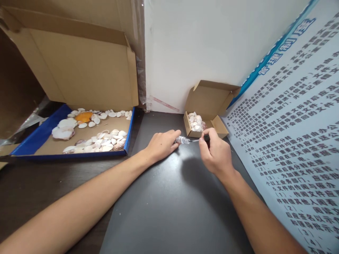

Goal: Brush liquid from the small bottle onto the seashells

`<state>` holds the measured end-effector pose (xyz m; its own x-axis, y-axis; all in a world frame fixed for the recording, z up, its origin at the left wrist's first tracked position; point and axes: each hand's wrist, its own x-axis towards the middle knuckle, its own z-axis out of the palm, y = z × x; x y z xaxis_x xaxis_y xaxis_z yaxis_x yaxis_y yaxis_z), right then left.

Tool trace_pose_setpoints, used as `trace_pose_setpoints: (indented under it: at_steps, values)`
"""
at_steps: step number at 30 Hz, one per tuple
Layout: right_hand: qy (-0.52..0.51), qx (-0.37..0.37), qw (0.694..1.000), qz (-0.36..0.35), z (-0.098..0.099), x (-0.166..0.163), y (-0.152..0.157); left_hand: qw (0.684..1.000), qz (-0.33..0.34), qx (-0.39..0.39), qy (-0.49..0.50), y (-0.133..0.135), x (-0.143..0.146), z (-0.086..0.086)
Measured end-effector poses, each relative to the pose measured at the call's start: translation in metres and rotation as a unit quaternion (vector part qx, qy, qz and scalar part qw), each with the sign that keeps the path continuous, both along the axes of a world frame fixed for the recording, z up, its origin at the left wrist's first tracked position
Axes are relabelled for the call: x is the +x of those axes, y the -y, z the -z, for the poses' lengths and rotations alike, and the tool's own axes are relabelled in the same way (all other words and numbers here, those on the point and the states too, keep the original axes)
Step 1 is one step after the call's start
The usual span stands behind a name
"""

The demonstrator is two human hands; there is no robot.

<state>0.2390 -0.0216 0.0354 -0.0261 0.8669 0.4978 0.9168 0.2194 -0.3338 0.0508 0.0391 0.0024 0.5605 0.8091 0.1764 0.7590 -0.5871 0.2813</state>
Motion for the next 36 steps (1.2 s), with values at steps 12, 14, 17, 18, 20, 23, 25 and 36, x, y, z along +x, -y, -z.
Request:
trace_pose_setpoints:
  at_steps: [12,14,17,18,20,23,25,36]
  values:
    - [-0.003,0.004,1.000,0.007,0.002,-0.002,0.000,0.999,-0.027,-0.023,0.002,0.000,0.001,-0.002]
    - [-0.011,0.014,1.000,0.006,0.001,-0.002,0.000,0.999,-0.037,-0.028,0.002,-0.002,-0.001,-0.003]
    - [-0.022,0.035,0.999,-0.002,0.000,-0.004,0.002,0.998,-0.049,-0.036,0.001,-0.004,-0.004,-0.003]
    - [-0.026,0.041,0.999,-0.005,0.000,-0.004,0.003,0.998,-0.055,-0.039,0.001,-0.005,-0.005,-0.004]
    - [-0.037,0.050,0.998,-0.012,0.000,-0.005,0.005,0.996,-0.072,-0.047,0.001,-0.007,-0.006,-0.004]
    - [-0.054,0.056,0.997,-0.026,0.001,-0.007,0.007,0.993,-0.103,-0.063,-0.002,-0.012,-0.005,-0.006]
    - [-0.063,0.058,0.996,-0.033,0.001,-0.008,0.007,0.990,-0.122,-0.071,-0.004,-0.016,-0.003,-0.007]
    - [-0.126,0.117,0.981,-0.088,0.007,-0.011,0.005,0.984,-0.173,-0.038,0.000,-0.044,0.015,0.003]
